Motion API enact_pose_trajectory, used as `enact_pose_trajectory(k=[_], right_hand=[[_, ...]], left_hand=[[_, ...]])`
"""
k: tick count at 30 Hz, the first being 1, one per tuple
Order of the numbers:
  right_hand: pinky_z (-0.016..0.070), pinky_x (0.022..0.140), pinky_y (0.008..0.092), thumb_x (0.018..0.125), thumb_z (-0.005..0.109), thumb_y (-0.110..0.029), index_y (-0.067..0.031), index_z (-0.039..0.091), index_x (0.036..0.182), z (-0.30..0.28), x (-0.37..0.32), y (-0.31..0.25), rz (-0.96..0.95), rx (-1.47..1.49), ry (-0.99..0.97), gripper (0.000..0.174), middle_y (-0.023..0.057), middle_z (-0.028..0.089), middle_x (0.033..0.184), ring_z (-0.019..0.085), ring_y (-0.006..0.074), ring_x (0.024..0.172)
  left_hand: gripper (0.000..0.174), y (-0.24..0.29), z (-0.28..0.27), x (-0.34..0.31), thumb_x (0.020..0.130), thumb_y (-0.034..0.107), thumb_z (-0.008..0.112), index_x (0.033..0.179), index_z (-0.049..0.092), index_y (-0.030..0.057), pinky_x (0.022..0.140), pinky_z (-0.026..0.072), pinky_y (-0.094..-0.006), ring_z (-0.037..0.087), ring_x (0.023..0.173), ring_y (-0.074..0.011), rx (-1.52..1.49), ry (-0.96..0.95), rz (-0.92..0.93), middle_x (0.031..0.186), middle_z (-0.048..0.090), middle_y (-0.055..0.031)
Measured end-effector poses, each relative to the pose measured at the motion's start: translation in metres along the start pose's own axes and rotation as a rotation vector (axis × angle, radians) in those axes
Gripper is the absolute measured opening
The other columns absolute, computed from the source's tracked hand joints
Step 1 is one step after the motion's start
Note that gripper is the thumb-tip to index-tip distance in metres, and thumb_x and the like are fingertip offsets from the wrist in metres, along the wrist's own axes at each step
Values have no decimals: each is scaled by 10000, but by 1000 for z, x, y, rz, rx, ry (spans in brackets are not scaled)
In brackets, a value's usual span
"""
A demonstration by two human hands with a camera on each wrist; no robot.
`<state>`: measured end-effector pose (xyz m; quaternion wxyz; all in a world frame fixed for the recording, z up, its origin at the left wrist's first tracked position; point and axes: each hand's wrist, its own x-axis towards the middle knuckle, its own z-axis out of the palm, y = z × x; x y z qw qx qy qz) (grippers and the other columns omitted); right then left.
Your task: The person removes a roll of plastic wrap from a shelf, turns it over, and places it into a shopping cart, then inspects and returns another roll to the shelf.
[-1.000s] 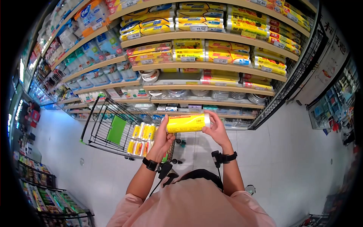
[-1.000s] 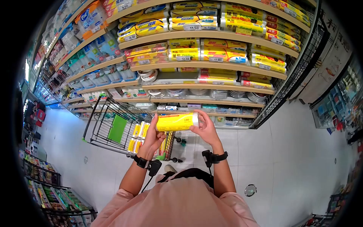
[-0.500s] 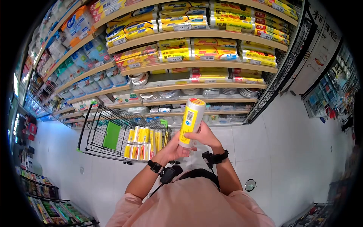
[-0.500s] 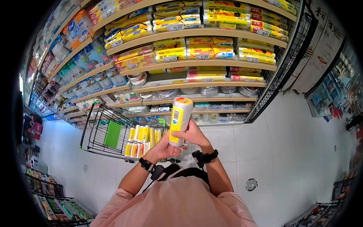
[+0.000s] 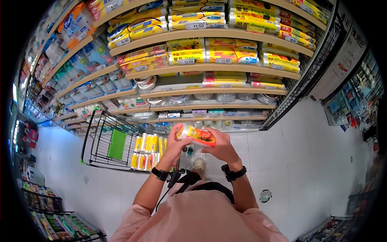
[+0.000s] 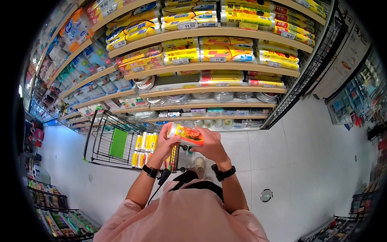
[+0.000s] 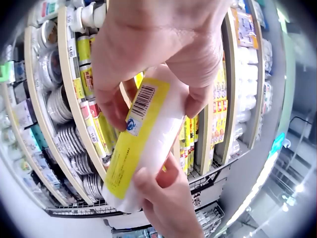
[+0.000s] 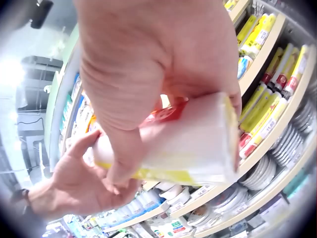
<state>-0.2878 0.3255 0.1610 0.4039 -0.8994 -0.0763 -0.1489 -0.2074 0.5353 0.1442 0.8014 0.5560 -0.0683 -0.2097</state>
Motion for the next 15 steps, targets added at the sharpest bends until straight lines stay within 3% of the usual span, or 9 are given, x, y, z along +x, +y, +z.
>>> enact_pose_trajectory(k=[2,5,6,11,15], right_hand=[[475,888,340,671,876,-180,-68,488,1339,-7,9,23,60,75,1,780,128,598,1219,601,247,1073],[496,808,267,710,855,-105,-48,470,1344,-18,30,33,444,460,-94,744,92,597,1213,616,142,989],[503,758,226,756,813,-39,-29,440,1356,-13,37,43,386,525,-83,706,80,591,1201,608,90,952],[539,809,273,802,762,-14,-15,379,1397,9,83,67,383,591,-21,708,132,550,1264,624,158,1017],[559,791,282,792,766,1,20,354,1423,23,112,88,350,583,7,754,148,534,1291,651,181,983]], left_hand=[[666,0,-19,10,821,-80,666,1390,389,129,885,558,-362,617,1083,-227,-197,-17,-36,1223,567,-114],[709,11,-31,29,843,-87,622,1435,303,137,933,542,-420,590,1140,-265,-388,-108,-3,1285,524,-139],[728,9,-36,37,841,-89,622,1443,284,140,948,532,-424,579,1158,-272,-424,-96,-3,1303,509,-142],[783,-3,-64,84,837,-131,596,1467,220,143,1025,474,-464,540,1207,-291,-497,-101,47,1342,476,-138],[733,-11,-84,115,831,-125,628,1459,334,114,979,459,-323,547,1158,-193,-92,3,124,1332,491,-96]])
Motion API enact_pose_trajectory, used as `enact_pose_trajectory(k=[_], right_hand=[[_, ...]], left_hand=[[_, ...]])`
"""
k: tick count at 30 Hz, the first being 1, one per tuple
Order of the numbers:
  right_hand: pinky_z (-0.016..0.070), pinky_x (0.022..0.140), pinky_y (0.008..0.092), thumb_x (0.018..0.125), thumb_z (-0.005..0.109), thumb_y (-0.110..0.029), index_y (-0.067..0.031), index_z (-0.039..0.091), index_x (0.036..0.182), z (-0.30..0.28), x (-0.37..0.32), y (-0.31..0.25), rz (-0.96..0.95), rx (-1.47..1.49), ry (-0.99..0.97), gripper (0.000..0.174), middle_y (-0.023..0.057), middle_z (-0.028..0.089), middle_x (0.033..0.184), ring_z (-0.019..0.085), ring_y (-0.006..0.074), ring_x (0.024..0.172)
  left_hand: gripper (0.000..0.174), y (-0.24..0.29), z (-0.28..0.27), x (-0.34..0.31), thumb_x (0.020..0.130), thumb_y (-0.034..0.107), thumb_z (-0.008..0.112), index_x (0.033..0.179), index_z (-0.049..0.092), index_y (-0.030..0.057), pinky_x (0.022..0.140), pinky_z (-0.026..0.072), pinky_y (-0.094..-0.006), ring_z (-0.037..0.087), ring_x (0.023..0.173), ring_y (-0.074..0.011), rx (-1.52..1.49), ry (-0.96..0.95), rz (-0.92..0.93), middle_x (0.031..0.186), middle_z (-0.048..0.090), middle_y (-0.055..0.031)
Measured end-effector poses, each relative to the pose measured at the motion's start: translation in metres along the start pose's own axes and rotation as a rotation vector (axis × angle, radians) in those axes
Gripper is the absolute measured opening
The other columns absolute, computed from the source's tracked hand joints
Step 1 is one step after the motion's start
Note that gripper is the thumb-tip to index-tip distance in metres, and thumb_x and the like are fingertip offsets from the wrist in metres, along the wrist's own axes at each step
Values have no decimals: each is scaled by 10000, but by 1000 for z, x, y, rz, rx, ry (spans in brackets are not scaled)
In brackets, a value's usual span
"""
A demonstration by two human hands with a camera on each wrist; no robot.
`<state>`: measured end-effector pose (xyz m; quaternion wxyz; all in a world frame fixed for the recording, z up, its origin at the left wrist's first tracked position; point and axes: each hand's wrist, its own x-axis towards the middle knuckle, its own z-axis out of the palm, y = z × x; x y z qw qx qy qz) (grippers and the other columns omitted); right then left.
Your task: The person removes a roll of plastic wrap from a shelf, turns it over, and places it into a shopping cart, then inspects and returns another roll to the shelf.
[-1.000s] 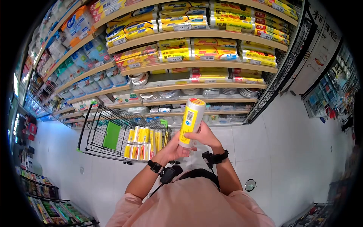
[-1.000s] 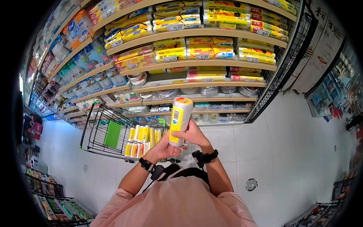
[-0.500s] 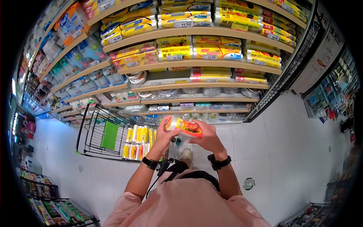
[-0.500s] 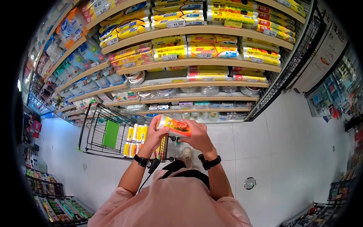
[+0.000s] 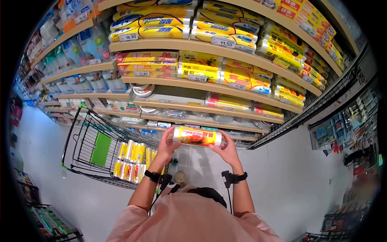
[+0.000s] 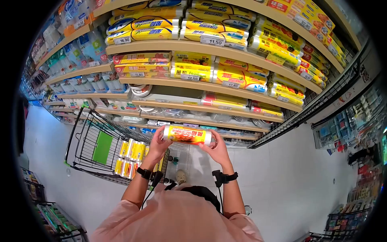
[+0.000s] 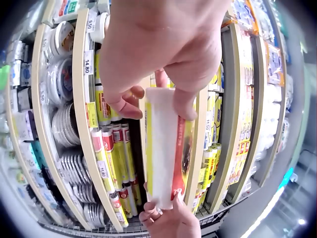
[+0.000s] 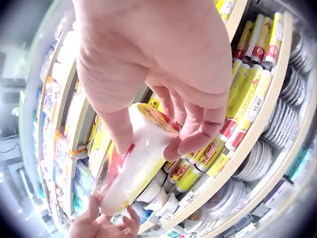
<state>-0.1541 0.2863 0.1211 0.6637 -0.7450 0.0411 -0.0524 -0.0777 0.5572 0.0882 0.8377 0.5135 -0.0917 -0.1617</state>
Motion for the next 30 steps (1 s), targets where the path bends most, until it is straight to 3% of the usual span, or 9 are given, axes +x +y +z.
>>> enact_pose_trajectory(k=[2,5,8,11,14,22,25,28,30], right_hand=[[559,797,287,784,772,8,26,357,1426,2,14,0,28,-64,14,765,149,532,1293,656,187,982],[530,690,228,734,830,-61,0,395,1430,6,29,10,20,-44,48,822,171,540,1327,624,81,841],[556,748,259,749,812,-35,-2,397,1429,11,43,13,7,-14,16,798,161,543,1307,657,134,917],[566,796,284,770,791,-20,-17,387,1440,13,54,19,18,2,9,783,147,549,1278,664,179,969],[564,804,285,778,787,-17,-24,415,1421,16,66,23,33,26,5,743,131,551,1259,662,182,968],[540,802,265,829,730,20,35,503,1307,17,95,48,129,-100,29,530,109,599,1185,632,149,946],[541,820,280,852,701,27,54,534,1272,16,99,80,183,-100,16,452,99,645,1113,648,161,925],[500,796,235,858,698,32,69,480,1358,17,107,110,216,-98,-50,546,78,635,1127,595,83,896],[487,820,237,864,688,38,81,477,1358,22,110,120,227,-104,-46,539,78,631,1151,589,91,938]], left_hand=[[702,-8,-10,13,831,-67,679,1456,403,97,953,446,-277,530,1139,-138,56,25,36,1304,520,-76],[691,-11,-16,23,833,-5,712,1456,429,89,950,454,-274,514,1164,-133,116,83,23,1341,512,-88],[633,-8,-23,30,878,37,683,1454,422,68,942,470,-282,501,1201,-152,150,97,-28,1385,485,-112],[556,-11,-28,38,926,82,643,1438,429,45,939,481,-293,507,1210,-170,-58,138,-67,1391,486,-138],[491,-27,-36,47,955,105,610,1411,442,28,957,478,-301,545,1166,-180,19,169,15,1363,504,-149],[522,-44,-33,54,918,150,668,1366,421,44,883,470,-282,575,1004,-134,228,377,-12,1207,616,-141],[446,-59,-39,50,913,135,672,1313,508,24,871,484,-276,583,929,-118,347,397,11,1208,631,-138],[367,-76,-44,52,906,95,668,1250,578,1,893,500,-279,611,952,-123,364,428,25,1147,647,-123],[371,-91,-48,51,902,75,666,1252,575,-6,915,501,-286,621,997,-135,401,459,42,1103,646,-116]])
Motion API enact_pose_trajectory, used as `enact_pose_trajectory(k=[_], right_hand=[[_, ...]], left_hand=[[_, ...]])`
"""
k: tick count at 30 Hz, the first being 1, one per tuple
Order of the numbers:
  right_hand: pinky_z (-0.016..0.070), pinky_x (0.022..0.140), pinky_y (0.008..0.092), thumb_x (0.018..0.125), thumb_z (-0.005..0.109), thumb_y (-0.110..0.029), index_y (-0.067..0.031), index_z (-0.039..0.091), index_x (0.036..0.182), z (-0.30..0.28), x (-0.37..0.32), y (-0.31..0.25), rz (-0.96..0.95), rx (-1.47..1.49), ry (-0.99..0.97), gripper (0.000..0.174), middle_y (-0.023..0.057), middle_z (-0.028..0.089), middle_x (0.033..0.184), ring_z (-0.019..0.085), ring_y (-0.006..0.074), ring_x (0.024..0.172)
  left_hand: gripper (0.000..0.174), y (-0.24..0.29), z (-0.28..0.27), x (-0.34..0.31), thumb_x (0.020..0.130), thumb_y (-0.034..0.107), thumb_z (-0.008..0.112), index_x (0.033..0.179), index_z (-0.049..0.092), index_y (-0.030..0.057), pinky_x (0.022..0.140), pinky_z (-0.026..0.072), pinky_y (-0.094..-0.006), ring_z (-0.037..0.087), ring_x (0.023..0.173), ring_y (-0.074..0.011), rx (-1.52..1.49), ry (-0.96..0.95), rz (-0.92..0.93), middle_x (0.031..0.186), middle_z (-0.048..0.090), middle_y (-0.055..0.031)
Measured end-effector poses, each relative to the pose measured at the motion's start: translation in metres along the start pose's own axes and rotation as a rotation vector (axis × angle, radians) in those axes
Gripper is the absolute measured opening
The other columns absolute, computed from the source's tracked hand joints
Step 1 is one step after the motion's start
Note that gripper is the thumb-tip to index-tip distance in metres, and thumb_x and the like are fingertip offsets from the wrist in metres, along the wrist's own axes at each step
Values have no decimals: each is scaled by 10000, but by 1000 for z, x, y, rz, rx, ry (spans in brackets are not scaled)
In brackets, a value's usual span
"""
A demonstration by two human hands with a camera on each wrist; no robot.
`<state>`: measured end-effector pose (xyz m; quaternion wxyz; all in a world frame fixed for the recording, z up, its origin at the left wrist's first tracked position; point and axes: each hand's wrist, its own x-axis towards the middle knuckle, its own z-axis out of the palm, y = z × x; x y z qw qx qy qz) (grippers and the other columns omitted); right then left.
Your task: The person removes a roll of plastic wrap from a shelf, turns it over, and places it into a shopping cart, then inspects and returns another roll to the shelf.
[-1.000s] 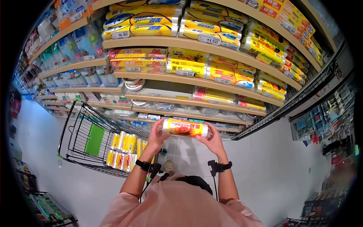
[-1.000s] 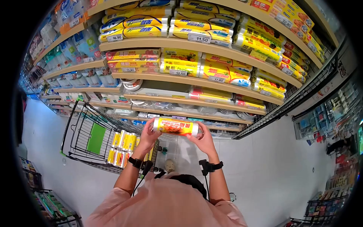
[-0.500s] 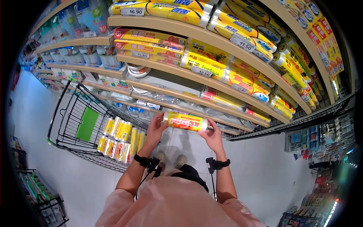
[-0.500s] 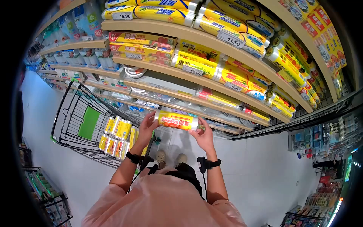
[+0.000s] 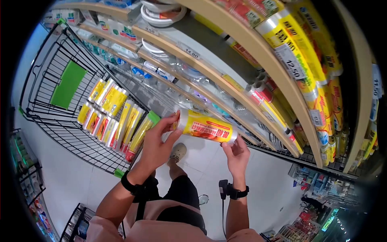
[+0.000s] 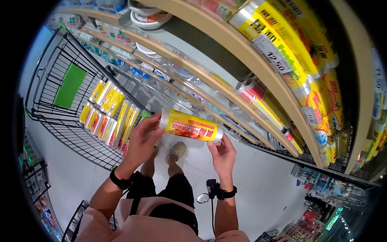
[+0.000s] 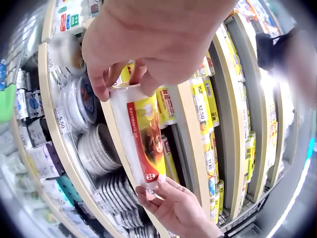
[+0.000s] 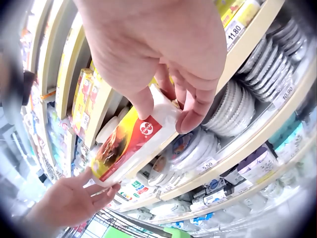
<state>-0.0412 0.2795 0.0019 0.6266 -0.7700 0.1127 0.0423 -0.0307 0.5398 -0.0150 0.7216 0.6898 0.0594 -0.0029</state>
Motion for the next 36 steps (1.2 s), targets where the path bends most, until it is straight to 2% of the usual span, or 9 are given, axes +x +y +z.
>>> enact_pose_trajectory(k=[5,9,13,15,18,21,25,28,36], right_hand=[[487,824,240,865,687,41,72,494,1349,6,15,40,-52,-35,59,522,73,647,1093,598,103,917],[499,808,238,871,680,43,58,508,1340,12,40,36,-157,-94,210,501,64,650,1045,603,98,888],[505,770,226,885,675,1,67,538,1296,13,93,-5,-328,-206,341,437,74,658,1009,605,89,874],[504,755,222,889,673,-24,78,545,1271,14,124,-23,-374,-296,377,415,81,665,980,607,83,862],[503,842,279,868,692,-69,105,532,1260,14,160,-39,-378,-296,346,457,155,649,1057,619,146,957],[473,962,359,832,703,-102,69,555,1247,23,171,-36,-347,-330,369,472,227,601,1188,595,252,1098],[466,979,360,821,687,-70,7,602,1199,23,156,-35,-414,-443,283,394,204,606,1206,602,276,1101],[466,978,377,820,676,-63,-5,622,1170,18,153,-29,-475,-414,274,359,198,606,1222,597,288,1119],[415,1022,422,818,655,-38,-41,638,1137,14,128,-26,-475,-541,252,320,213,593,1252,559,375,1181]], left_hand=[[334,-30,6,-2,892,52,661,1219,598,22,911,502,-311,594,1127,-193,-148,61,-51,1277,607,-156],[330,-28,14,33,858,29,659,1185,610,43,844,495,-346,616,1056,-279,278,82,241,1220,636,-131],[283,0,41,106,852,33,656,1130,606,37,785,513,-374,644,926,-313,159,87,345,1065,657,-168],[293,9,53,142,925,138,601,1204,598,47,922,474,-355,629,1040,-240,301,79,379,1123,659,-163],[559,11,71,195,881,150,678,1389,464,52,989,476,-428,595,1143,-368,505,151,584,1359,549,-162],[258,9,92,211,890,171,617,1124,607,64,876,496,-444,643,980,-333,765,53,624,1064,638,-172],[374,7,113,227,957,351,524,1205,624,90,1016,394,-465,581,1082,-351,1083,-113,528,1139,627,-197],[327,12,112,232,946,337,559,1111,673,80,989,406,-468,585,1070,-355,1166,-4,538,1078,648,-206],[249,9,115,250,899,270,620,913,729,46,873,483,-456,622,946,-356,1079,-107,542,861,685,-201]])
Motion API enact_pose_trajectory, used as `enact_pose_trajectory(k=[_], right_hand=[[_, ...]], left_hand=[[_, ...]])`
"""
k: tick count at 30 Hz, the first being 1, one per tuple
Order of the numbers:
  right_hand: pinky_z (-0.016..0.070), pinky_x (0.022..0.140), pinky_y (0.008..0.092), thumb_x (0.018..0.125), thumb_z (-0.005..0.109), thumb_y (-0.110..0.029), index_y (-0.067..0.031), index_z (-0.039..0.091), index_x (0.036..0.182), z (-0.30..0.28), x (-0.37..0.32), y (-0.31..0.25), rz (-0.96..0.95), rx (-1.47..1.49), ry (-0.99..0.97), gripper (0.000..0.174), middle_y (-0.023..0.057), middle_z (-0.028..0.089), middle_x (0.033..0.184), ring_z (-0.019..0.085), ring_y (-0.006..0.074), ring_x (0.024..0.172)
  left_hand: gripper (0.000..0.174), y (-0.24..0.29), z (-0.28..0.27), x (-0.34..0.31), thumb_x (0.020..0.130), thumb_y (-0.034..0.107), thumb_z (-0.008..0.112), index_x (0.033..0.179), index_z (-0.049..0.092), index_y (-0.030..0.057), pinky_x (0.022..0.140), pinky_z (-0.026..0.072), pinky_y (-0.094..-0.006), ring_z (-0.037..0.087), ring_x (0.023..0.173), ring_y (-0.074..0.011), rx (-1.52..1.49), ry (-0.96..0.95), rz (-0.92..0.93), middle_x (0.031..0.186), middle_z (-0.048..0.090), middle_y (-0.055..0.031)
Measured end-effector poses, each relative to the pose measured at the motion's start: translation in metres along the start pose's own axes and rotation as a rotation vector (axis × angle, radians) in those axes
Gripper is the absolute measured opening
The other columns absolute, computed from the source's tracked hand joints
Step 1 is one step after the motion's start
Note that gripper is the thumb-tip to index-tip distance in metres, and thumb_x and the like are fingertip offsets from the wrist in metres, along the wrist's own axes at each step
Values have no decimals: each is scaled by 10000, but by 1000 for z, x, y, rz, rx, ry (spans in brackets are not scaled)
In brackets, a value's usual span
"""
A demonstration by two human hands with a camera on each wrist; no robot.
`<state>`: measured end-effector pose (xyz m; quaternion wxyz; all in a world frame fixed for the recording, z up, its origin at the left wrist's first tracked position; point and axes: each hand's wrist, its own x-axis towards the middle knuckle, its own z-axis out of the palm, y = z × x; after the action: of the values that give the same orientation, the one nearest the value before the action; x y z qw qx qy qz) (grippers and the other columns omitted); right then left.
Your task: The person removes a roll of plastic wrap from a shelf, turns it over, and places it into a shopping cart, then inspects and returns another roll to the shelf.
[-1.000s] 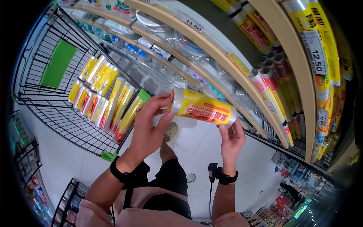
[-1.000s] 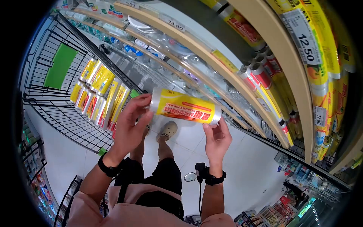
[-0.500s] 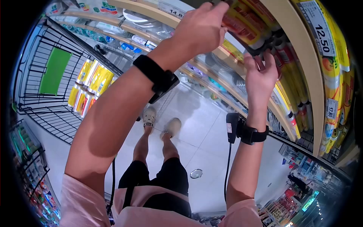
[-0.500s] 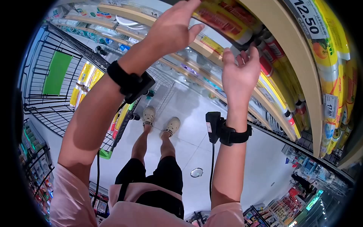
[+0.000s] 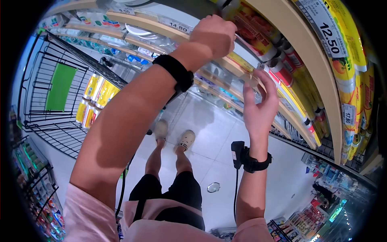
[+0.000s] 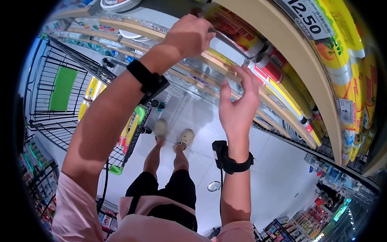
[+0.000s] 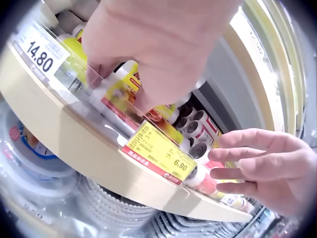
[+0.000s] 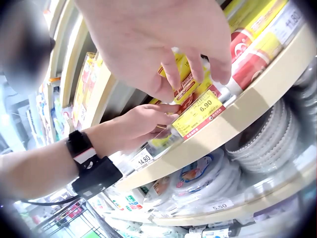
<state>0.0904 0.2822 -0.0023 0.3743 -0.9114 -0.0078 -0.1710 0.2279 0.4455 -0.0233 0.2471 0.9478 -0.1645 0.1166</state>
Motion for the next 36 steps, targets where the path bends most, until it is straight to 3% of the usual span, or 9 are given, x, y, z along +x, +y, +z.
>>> enact_pose_trajectory(k=[2,7,11,14,20,25,30,32,36], right_hand=[[419,1014,416,814,659,-23,-51,639,1123,-6,-18,-11,39,17,-42,311,206,597,1243,561,374,1175],[504,864,343,818,663,3,-59,641,1085,-31,-78,-30,175,147,-127,275,156,641,1151,617,303,1041],[532,800,341,841,659,-24,-37,641,1066,-53,-118,-20,356,216,-327,226,140,671,1033,651,269,917],[543,773,340,848,661,-37,-30,640,1067,-67,-143,-19,379,173,-401,220,141,678,984,660,260,867],[535,771,366,860,677,-146,-38,631,1110,-112,-171,-4,472,123,-716,276,160,683,1017,663,294,868],[530,786,391,859,692,-213,-46,636,1119,-157,-191,17,464,32,-697,314,185,692,987,670,328,880],[522,793,381,912,605,-214,-43,663,1044,-185,-205,43,498,50,-679,223,163,701,962,668,323,869],[517,785,372,930,571,-250,-31,679,977,-182,-216,71,470,13,-766,249,140,709,945,666,292,828],[513,785,370,932,548,-256,-23,690,915,-175,-219,86,449,-85,-979,274,142,709,913,667,285,869]], left_hand=[[241,4,9,-2,894,256,622,895,734,42,858,498,-446,631,906,-360,35,76,48,817,684,-202],[276,12,-5,-5,896,311,610,1103,702,153,1039,395,-435,516,1200,-381,-66,-192,-99,1211,576,-243],[319,27,-21,-24,905,335,605,1197,656,218,1066,341,-462,420,1273,-365,41,-51,-100,1297,485,-188],[318,42,-35,-41,895,278,633,1198,645,182,970,402,-442,505,1134,-359,-23,-8,15,1137,571,-141],[305,78,-24,-42,849,163,646,1153,654,138,956,401,-443,564,1096,-310,-182,18,143,1152,622,-102],[184,116,-89,-141,825,45,634,1009,636,51,847,471,-433,584,967,-380,-527,62,92,992,626,-163],[123,82,-108,-315,903,50,591,1016,624,14,604,511,-330,646,750,-180,-631,-135,-462,851,659,-108],[138,67,-116,-376,915,18,550,1042,604,7,572,522,-292,635,727,-124,-786,-234,-804,814,672,-81],[186,72,-152,-429,882,-43,561,1059,576,11,616,550,-271,631,806,-133,-862,-107,-985,957,676,-79]])
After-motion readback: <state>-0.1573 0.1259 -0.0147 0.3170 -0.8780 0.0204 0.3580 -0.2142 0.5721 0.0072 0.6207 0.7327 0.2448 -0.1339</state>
